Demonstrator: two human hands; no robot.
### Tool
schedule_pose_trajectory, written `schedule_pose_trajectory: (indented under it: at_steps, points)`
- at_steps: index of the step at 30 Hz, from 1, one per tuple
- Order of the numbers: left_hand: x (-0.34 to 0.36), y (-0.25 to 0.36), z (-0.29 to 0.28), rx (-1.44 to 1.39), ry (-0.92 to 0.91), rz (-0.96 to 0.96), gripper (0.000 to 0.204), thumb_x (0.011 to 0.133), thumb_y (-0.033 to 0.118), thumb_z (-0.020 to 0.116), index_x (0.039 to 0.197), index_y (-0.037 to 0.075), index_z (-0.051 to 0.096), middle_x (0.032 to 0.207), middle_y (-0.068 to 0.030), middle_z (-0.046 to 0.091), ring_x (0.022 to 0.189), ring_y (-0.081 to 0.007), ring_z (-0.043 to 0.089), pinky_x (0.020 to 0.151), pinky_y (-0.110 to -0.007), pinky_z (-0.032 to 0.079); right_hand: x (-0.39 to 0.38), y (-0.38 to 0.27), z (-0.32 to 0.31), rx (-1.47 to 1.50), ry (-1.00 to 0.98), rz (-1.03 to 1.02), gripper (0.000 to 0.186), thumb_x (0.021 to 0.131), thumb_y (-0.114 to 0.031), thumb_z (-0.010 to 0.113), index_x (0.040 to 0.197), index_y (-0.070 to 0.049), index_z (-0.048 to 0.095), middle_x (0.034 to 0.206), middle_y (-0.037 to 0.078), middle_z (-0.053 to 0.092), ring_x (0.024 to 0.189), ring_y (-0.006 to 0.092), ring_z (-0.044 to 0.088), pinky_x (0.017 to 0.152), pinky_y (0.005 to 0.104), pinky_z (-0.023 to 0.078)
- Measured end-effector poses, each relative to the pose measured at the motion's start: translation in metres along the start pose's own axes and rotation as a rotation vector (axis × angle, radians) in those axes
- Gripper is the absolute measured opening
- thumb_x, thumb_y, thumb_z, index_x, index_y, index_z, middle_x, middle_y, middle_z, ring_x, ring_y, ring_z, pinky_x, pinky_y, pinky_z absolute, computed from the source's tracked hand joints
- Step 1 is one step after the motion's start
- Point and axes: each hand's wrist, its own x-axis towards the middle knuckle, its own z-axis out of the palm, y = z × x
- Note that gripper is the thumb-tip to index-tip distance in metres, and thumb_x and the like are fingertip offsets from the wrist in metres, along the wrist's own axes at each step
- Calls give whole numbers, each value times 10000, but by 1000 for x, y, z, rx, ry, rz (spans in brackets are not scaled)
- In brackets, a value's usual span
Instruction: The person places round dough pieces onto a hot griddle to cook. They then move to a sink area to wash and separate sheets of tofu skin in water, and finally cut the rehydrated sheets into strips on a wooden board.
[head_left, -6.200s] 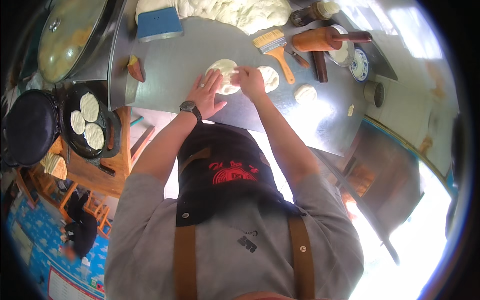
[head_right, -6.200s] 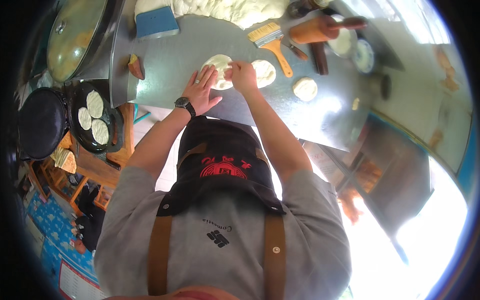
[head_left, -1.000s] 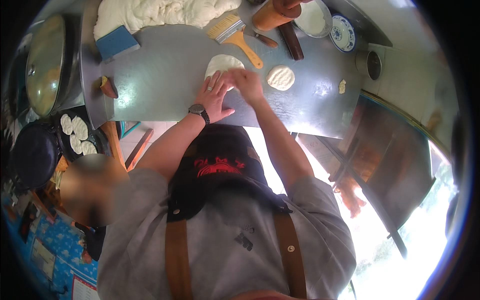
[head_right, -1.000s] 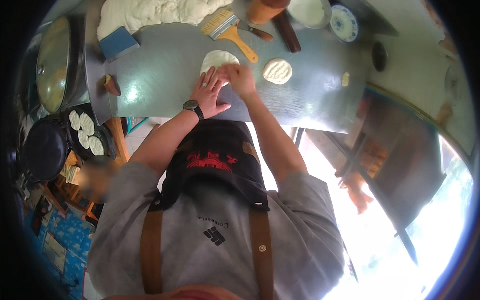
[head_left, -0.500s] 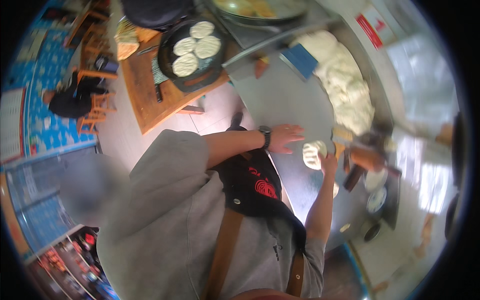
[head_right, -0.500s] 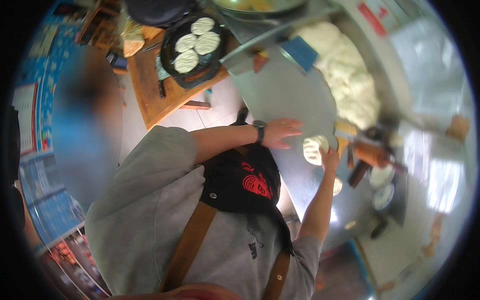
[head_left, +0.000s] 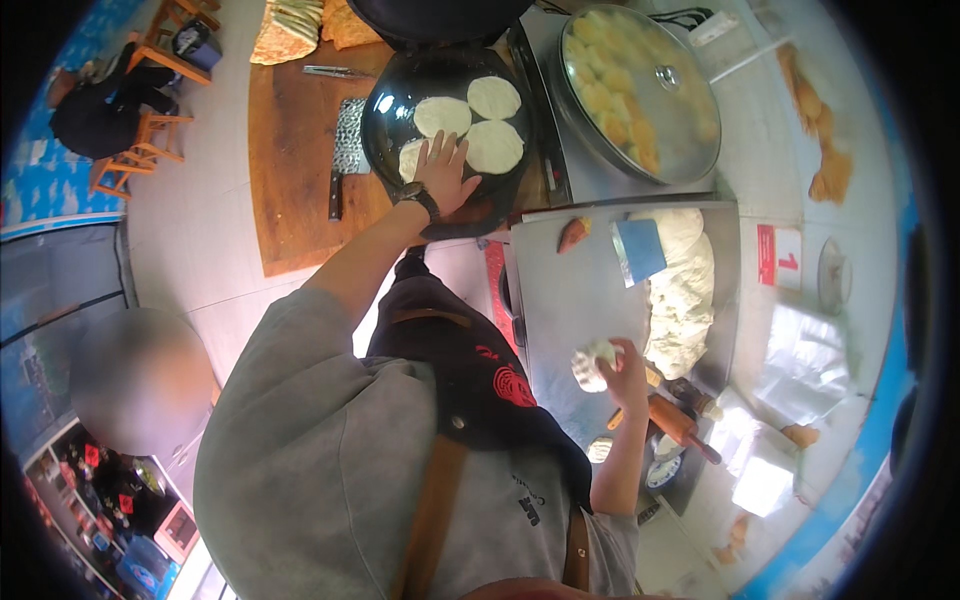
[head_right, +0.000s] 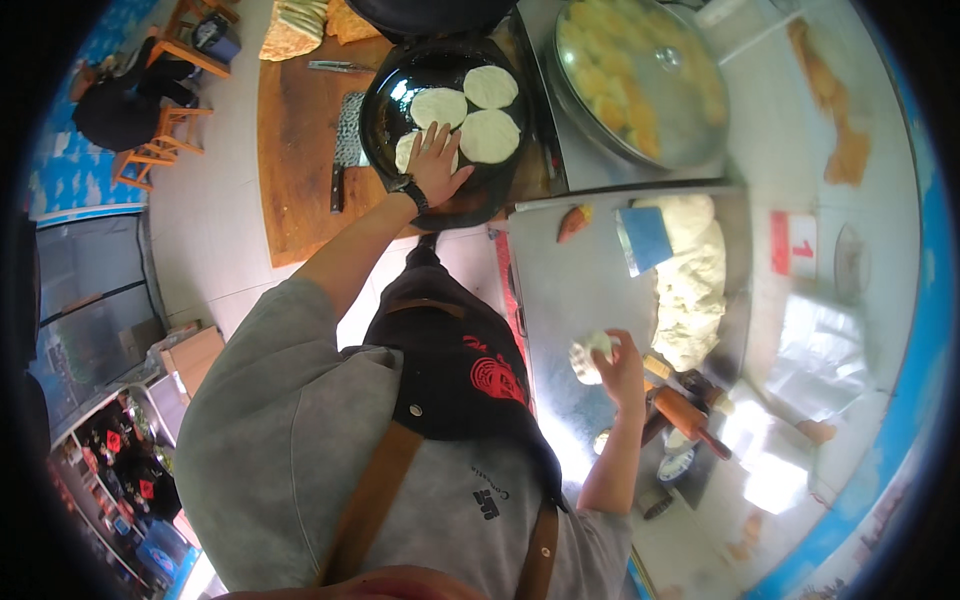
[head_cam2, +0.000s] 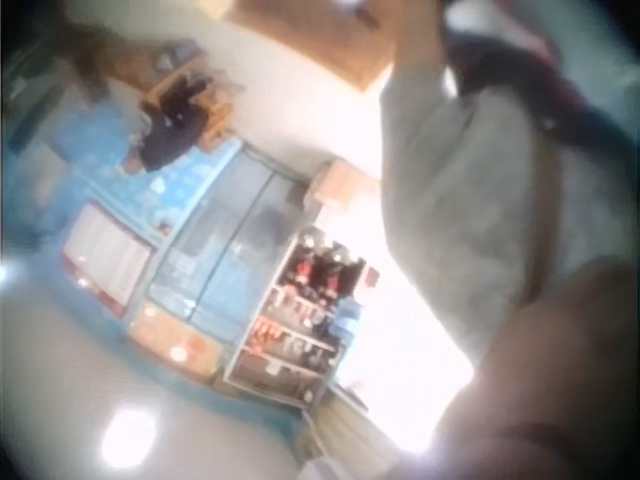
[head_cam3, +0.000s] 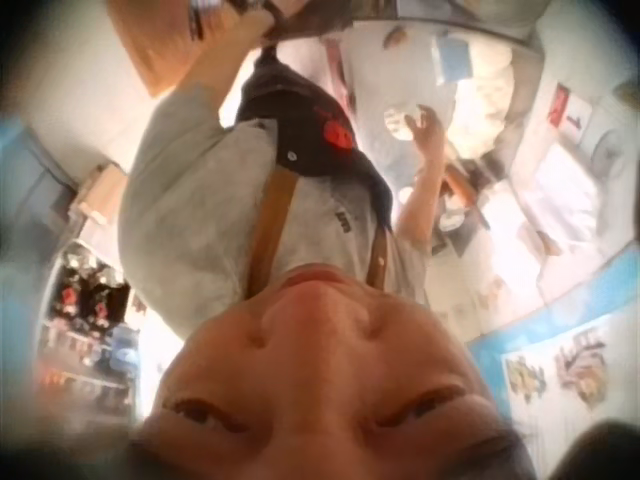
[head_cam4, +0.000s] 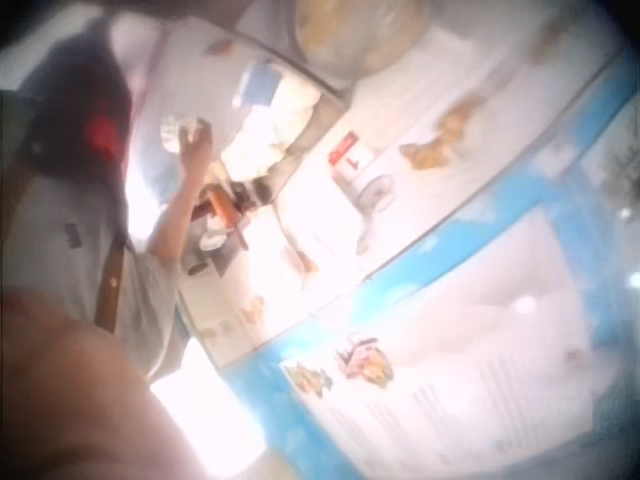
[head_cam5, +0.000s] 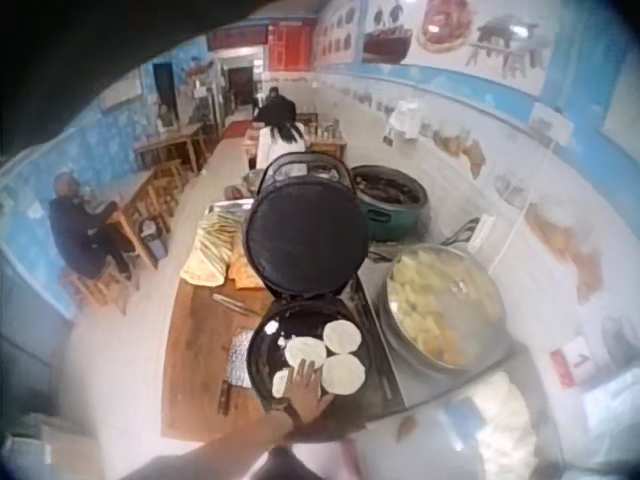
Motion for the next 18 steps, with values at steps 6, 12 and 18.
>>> schedule_pose_trajectory:
  at_steps: [6,12,18]
  points:
    - [22,-28,1,-18,-194,-15,837,873,506,589,1473,-15,325,1588,-172,201,1492,-351,108,1171,-584,99,142,-210,25,181,-75,-399,338,879,-49,667,1202,21,598,1000,86,684,843,136,647,754,275,512]
    - [28,-33,-20,-240,-246,-29,838,844,491,628,1443,-36,374,1587,-165,199,1486,-363,124,1174,-577,116,328,-337,109,381,-33,-438,350,899,-91,661,1227,0,580,1010,79,691,829,102,637,701,246,520]
    - [36,-49,-50,-351,-225,97,774,831,415,656,1396,-62,425,1558,-187,269,1465,-385,192,1178,-565,140,404,-414,177,704,-200,-179,380,900,-83,668,1249,9,547,1012,92,696,873,136,666,711,274,555]
